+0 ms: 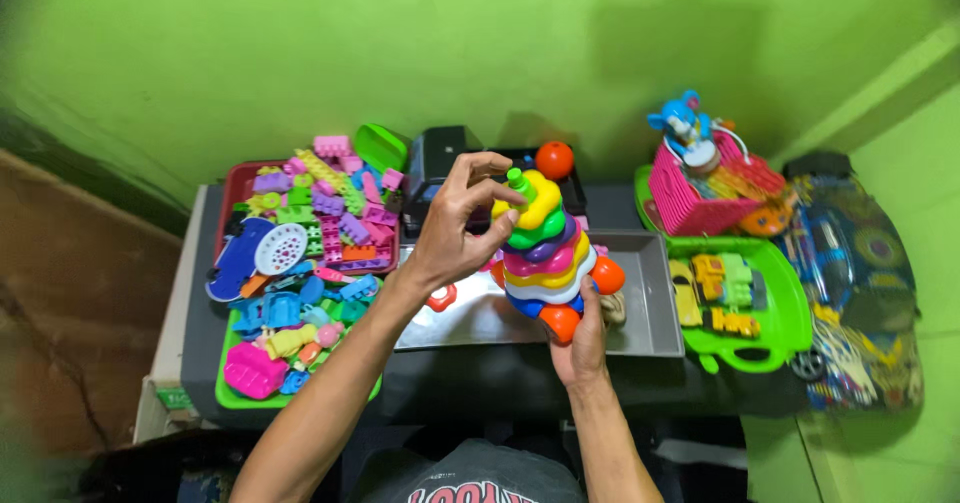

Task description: The person assembles a multi-part stacking toy by hand. They pick up individual plastic rings and a central cone, then fit the rings onto the cone in sequence, completing the stack and placing it on the table.

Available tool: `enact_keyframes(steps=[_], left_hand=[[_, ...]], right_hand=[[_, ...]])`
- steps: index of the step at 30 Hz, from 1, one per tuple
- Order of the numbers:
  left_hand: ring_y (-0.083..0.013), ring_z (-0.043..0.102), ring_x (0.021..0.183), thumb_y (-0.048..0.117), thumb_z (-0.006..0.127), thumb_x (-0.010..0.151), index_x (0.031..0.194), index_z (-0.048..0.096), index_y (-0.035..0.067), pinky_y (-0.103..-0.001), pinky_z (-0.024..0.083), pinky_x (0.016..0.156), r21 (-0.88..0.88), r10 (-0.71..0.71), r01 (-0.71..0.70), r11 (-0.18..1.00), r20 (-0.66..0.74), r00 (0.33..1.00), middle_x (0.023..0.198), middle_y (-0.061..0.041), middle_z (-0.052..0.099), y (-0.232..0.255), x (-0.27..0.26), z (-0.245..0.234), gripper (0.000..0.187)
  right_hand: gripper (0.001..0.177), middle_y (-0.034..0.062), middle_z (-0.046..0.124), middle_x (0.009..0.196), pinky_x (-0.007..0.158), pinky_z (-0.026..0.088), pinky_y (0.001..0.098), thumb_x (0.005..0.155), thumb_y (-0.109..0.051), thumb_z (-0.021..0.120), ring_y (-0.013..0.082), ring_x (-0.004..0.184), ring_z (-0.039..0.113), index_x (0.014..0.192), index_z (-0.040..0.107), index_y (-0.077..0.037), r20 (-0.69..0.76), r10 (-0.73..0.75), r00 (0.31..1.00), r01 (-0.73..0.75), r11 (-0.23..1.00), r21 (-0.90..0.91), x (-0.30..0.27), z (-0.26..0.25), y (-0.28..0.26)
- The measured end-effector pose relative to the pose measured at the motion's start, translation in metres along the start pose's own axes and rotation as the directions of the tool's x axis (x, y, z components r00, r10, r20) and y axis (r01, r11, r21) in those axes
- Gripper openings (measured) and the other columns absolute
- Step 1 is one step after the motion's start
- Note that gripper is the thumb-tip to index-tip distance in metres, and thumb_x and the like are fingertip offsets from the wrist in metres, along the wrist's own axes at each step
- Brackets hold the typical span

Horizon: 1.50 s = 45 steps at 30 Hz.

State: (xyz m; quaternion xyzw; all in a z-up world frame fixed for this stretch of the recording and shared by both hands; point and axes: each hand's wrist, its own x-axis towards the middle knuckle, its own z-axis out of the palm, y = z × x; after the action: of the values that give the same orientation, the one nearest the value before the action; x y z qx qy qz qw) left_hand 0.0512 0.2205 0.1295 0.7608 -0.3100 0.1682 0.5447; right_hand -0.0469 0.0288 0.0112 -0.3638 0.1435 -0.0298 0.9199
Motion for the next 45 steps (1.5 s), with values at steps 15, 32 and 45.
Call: enact_keyframes(steps=[15, 32, 45], left_hand=[[-0.0307, 0.056, 0.129, 0.027, 0.088, 0.081, 0.153, 0.031, 0.001, -0.042, 0.044, 0.109, 0.031, -0.208, 0.246, 0.969, -0.44, 0.873, 0.137, -0.019, 0.055, -0.019, -0.043, 0.074, 0.095], [-0.0279, 0.062, 0.127, 0.029, 0.083, 0.084, 0.151, 0.038, 0.008, -0.04, 0.051, 0.103, -0.121, -0.496, 0.488, 0.864, -0.359, 0.79, 0.14, -0.015, 0.06, -0.046, -0.087, 0.08, 0.083], [-0.0395, 0.045, 0.132, 0.021, 0.083, 0.073, 0.141, 0.052, 0.01, -0.05, 0.042, 0.105, 0.78, -0.549, 0.449, 0.435, -0.165, 0.82, 0.143, -0.019, 0.049, -0.185, -0.199, 0.074, 0.075]], right_hand=[[0.056, 0.0045, 0.064, 0.134, 0.101, 0.053, 0.0405, 0.099, -0.044, 0.054, 0.0219, 0.123, 0.063, 0.144, 0.049, -0.012, 0.119, 0.241, 0.963, -0.235, 0.97, -0.063, 0.04, -0.043, -0.042], [0.05, 0.006, 0.064, 0.132, 0.076, 0.05, 0.035, 0.112, -0.047, 0.056, 0.023, 0.113, 0.062, 0.146, 0.052, -0.01, 0.271, 0.23, 0.935, -0.226, 0.973, -0.046, 0.051, -0.093, -0.059], [0.048, 0.0015, 0.063, 0.136, 0.101, 0.046, 0.0421, 0.106, -0.041, 0.053, 0.0226, 0.126, 0.059, 0.145, 0.05, -0.013, 0.054, -0.019, 0.998, 0.017, 0.999, 0.042, 0.014, -0.101, -0.054]])
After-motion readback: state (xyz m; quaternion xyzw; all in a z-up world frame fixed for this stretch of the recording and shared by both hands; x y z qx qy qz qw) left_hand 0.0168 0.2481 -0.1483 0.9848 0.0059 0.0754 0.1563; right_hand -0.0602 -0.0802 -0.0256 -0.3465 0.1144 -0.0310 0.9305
